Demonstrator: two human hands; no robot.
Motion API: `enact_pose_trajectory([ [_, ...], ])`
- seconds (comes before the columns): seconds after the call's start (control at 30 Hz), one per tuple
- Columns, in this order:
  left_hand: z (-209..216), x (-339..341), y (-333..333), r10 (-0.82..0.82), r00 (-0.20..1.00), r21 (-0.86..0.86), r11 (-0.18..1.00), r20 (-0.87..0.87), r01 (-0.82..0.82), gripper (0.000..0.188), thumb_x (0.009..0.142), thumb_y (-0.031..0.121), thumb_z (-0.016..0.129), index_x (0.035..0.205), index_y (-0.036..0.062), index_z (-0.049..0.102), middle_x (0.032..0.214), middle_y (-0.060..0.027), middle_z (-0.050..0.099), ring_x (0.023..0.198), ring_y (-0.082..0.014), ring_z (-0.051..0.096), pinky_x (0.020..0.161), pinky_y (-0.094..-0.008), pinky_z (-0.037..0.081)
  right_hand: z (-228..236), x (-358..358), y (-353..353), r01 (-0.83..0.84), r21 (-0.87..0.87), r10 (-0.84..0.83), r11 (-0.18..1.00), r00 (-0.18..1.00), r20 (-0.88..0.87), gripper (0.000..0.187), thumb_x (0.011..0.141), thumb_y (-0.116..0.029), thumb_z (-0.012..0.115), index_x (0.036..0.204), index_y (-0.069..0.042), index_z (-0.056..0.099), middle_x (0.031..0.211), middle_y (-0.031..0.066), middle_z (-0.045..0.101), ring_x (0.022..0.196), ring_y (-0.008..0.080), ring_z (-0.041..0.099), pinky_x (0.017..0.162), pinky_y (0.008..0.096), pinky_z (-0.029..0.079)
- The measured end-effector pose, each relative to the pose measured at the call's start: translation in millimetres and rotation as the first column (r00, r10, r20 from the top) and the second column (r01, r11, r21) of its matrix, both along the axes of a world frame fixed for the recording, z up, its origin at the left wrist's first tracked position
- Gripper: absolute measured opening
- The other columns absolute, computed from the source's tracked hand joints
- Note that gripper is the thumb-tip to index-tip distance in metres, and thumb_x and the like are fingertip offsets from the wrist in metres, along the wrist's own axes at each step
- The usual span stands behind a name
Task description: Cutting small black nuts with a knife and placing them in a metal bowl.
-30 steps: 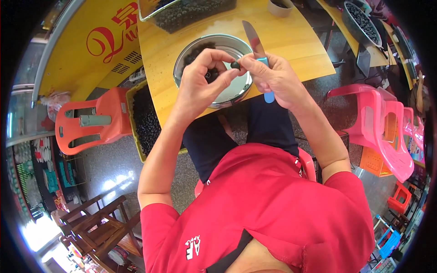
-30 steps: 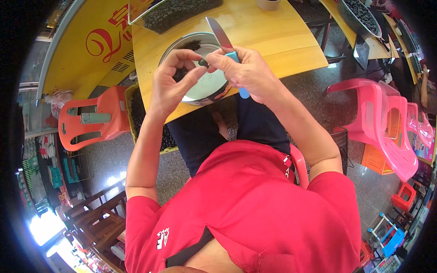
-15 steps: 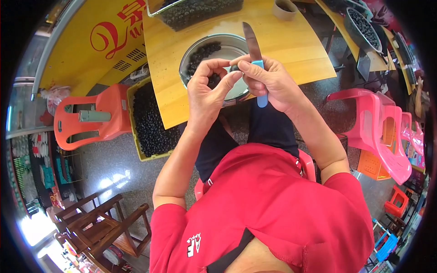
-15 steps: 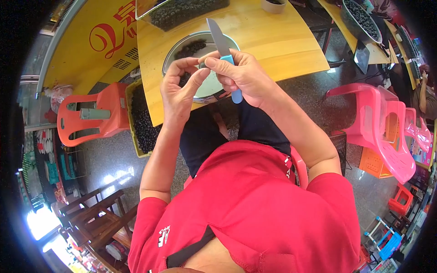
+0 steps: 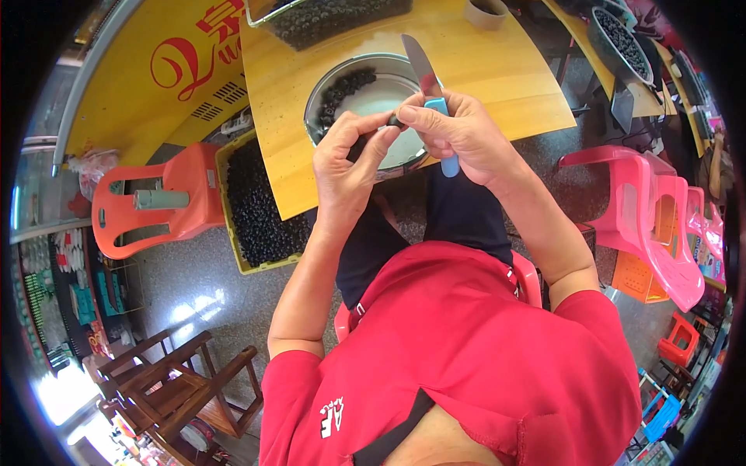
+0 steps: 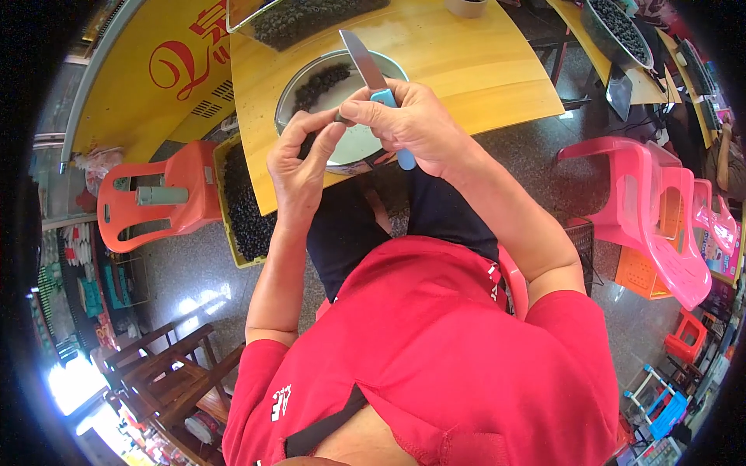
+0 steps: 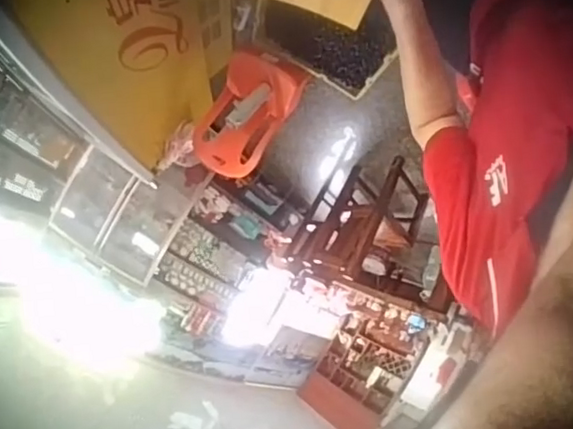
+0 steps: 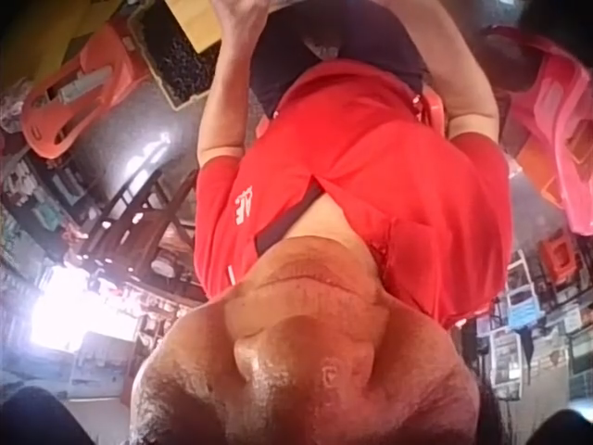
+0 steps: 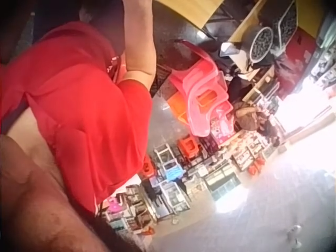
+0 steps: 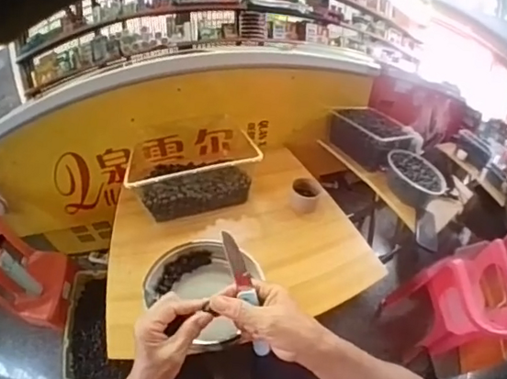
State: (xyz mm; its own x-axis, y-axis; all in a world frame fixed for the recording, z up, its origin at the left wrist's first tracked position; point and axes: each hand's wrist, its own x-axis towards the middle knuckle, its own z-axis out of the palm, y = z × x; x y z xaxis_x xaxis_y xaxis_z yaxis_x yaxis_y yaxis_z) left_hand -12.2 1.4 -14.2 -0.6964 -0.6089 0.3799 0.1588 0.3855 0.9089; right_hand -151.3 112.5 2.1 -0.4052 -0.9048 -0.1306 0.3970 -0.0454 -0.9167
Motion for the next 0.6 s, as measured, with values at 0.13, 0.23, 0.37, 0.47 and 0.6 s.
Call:
enact_pose_trajectory([
  [0.13, 1.2, 1.4, 2.5, -0.021, 1.000, 0.106, 0.994, -0.003, 0.022, 0.016, 0.086, 0.007, 0.069, 0.100, -0.0014, 0.068, 0.082, -0.0034, 0.060, 0.080, -0.0101, 0.055, 0.075, -0.0229, 0.043, 0.7, 0.1, 0.8, -0.017, 0.002, 0.017, 1.000, 1.000, -0.005, 0.020, 0.090, -0.023, 0.067, 0.096, -0.005, 0.064, 0.064, -0.0079, 0.047, 0.051, -0.0003, 0.036, 0.045, 0.0170, 0.026],
  [0.23, -3.0, 0.2, 6.1, 0.015, 1.000, 0.205, 0.979, -0.022, -0.010, 0.015, 0.087, 0.008, 0.069, 0.098, -0.0015, 0.067, 0.082, -0.0010, 0.059, 0.079, -0.0079, 0.053, 0.075, -0.0216, 0.042, 13.7, 7.5, 0.5, 0.040, 0.033, -0.035, 0.999, 0.990, -0.139, 0.020, 0.092, -0.024, 0.065, 0.095, -0.004, 0.065, 0.064, -0.0065, 0.048, 0.053, 0.0011, 0.039, 0.046, 0.0181, 0.029],
  [0.37, 1.3, 0.9, 8.3, 0.012, 1.000, 0.334, 0.942, -0.009, -0.008, 0.014, 0.087, 0.008, 0.069, 0.098, -0.0001, 0.066, 0.083, 0.0017, 0.057, 0.079, -0.0058, 0.051, 0.074, -0.0199, 0.041, -1.1, 3.3, -1.1, 0.156, -0.178, -0.236, 0.972, 0.697, -0.677, 0.019, 0.093, -0.020, 0.062, 0.095, -0.001, 0.063, 0.072, 0.0020, 0.057, 0.061, 0.0109, 0.053, 0.052, 0.0243, 0.042],
  [0.47, -2.7, 3.1, 4.9, 0.002, 0.999, 0.421, 0.907, -0.049, 0.019, 0.016, 0.087, 0.010, 0.069, 0.100, 0.0017, 0.064, 0.084, 0.0037, 0.054, 0.079, -0.0040, 0.048, 0.073, -0.0182, 0.040, 0.0, -2.7, 3.6, 0.058, -0.217, -0.224, 0.975, 0.304, -0.926, 0.013, 0.090, -0.011, 0.062, 0.095, 0.001, 0.061, 0.081, 0.0086, 0.061, 0.068, 0.0214, 0.060, 0.059, 0.0298, 0.048],
  [0.6, -6.7, 1.1, 3.1, -0.030, 0.994, 0.458, 0.886, -0.103, 0.074, 0.017, 0.087, 0.010, 0.070, 0.101, 0.0029, 0.063, 0.084, 0.0041, 0.054, 0.079, -0.0033, 0.048, 0.072, -0.0175, 0.039, 1.5, 2.6, 5.2, 0.031, -0.227, -0.229, 0.973, 0.204, -0.952, 0.009, 0.085, -0.004, 0.064, 0.093, -0.001, 0.061, 0.083, 0.0113, 0.061, 0.069, 0.0267, 0.061, 0.059, 0.0325, 0.049],
])
